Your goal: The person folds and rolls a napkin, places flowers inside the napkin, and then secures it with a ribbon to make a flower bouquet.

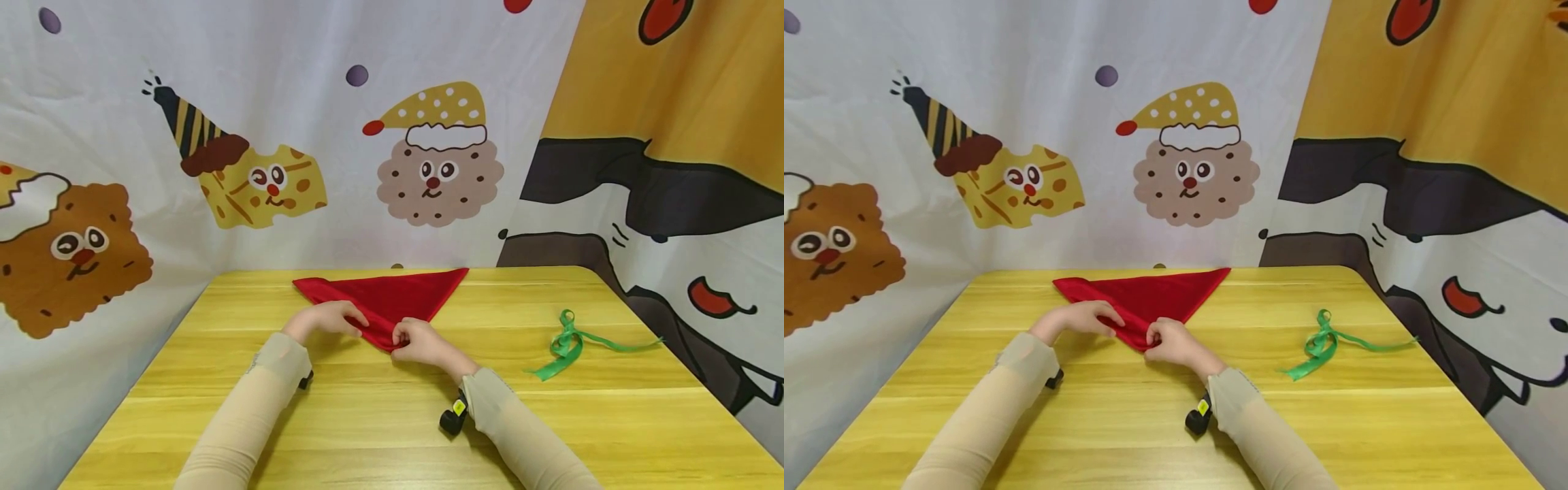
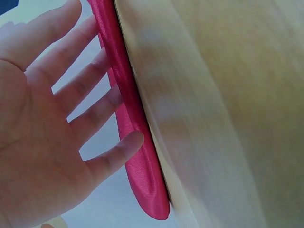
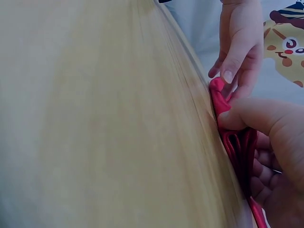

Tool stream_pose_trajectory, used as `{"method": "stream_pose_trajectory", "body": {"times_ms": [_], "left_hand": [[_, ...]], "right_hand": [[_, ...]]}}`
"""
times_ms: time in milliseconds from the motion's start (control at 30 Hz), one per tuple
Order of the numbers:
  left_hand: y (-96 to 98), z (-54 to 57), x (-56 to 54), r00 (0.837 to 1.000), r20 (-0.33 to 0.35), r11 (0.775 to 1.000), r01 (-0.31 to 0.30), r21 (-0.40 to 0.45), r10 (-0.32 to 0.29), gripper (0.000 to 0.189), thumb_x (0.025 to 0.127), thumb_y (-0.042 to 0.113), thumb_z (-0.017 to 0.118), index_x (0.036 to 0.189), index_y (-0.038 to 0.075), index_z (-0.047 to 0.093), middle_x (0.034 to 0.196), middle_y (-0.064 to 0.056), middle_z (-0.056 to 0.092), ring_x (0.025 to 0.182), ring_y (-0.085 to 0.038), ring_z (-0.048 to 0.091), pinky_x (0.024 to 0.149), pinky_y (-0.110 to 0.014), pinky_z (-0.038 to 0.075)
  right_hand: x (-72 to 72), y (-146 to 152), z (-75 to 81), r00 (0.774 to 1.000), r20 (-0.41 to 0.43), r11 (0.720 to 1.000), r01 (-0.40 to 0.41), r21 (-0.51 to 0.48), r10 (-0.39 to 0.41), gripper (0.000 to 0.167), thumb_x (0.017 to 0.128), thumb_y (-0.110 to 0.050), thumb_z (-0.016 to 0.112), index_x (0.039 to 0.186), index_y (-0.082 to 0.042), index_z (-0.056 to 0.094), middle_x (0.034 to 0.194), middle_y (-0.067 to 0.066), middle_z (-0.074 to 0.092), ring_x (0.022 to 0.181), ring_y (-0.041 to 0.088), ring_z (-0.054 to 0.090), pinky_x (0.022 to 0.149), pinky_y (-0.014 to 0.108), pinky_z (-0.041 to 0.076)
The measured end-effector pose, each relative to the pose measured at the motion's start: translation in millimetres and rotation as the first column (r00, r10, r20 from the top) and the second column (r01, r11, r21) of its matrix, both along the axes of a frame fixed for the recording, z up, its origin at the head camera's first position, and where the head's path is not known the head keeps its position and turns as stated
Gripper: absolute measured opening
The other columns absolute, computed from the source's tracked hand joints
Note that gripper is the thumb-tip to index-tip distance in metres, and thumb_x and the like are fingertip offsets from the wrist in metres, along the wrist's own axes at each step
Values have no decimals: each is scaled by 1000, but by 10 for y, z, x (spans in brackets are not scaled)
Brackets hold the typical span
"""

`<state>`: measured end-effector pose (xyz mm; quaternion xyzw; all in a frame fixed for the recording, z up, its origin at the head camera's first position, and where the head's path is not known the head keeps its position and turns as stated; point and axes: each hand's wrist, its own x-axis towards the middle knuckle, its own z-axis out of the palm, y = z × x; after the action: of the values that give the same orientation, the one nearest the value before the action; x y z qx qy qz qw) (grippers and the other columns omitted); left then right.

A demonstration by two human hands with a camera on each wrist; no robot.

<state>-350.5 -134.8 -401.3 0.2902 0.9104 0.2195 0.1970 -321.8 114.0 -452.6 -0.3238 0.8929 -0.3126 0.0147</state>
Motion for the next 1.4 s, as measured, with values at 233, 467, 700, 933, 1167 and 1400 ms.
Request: {"method": "stream_pose_trajectory", "body": {"times_ms": [233, 467, 700, 933, 1167, 1400], "left_hand": [[-1, -2, -1, 1000, -5, 1000, -1, -11, 1, 34, 91, 24, 68, 122, 12, 68, 132, -7, 54, 127, -30, 42, 106, -48, 33], [5, -6, 1, 1000, -6, 1000, -16, -9, 16, 33, 90, 25, 69, 121, 12, 68, 134, -9, 52, 129, -31, 40, 107, -48, 31], [28, 17, 24, 1000, -13, 1000, -20, 3, 20, 33, 89, 21, 70, 120, 11, 69, 131, -9, 53, 125, -30, 43, 106, -48, 32], [38, -1, 17, 1000, -13, 1000, -22, 9, 22, 35, 87, 18, 72, 121, 10, 68, 130, -8, 55, 124, -30, 45, 104, -48, 35], [50, -15, -12, 999, -35, 1000, -6, -1, 6, 35, 86, 15, 72, 121, 9, 68, 126, -7, 58, 122, -28, 49, 102, -44, 37], [56, -31, -20, 999, -42, 1000, -19, -4, 19, 33, 85, 14, 74, 118, 10, 70, 122, -5, 61, 115, -25, 52, 99, -42, 40]], "right_hand": [[15, 5, 19, 1000, 0, 1000, 20, -12, -20, 13, 77, -9, 74, 76, -14, 63, 73, -7, 52, 69, 10, 48, 65, 26, 44], [6, 14, -7, 998, 45, 996, 36, -76, -33, 8, 81, -9, 71, 78, -12, 64, 76, -6, 55, 69, 9, 50, 66, 26, 45], [9, 41, 16, 990, 132, 986, 67, -153, -47, 4, 84, -10, 68, 83, -10, 64, 81, -4, 59, 70, 9, 53, 66, 27, 46], [18, 66, 58, 976, 205, 980, 103, -168, -68, 4, 86, -11, 66, 83, -10, 64, 77, -5, 59, 72, 11, 52, 66, 27, 44], [-8, 90, 38, 963, 258, 975, 122, -186, -72, 4, 88, -12, 66, 86, -9, 64, 76, -4, 59, 71, 11, 52, 65, 28, 44], [-16, 98, 19, 952, 303, 960, 112, -255, -31, 6, 89, -7, 65, 88, -2, 64, 79, 4, 61, 74, 18, 53, 67, 29, 42]]}}
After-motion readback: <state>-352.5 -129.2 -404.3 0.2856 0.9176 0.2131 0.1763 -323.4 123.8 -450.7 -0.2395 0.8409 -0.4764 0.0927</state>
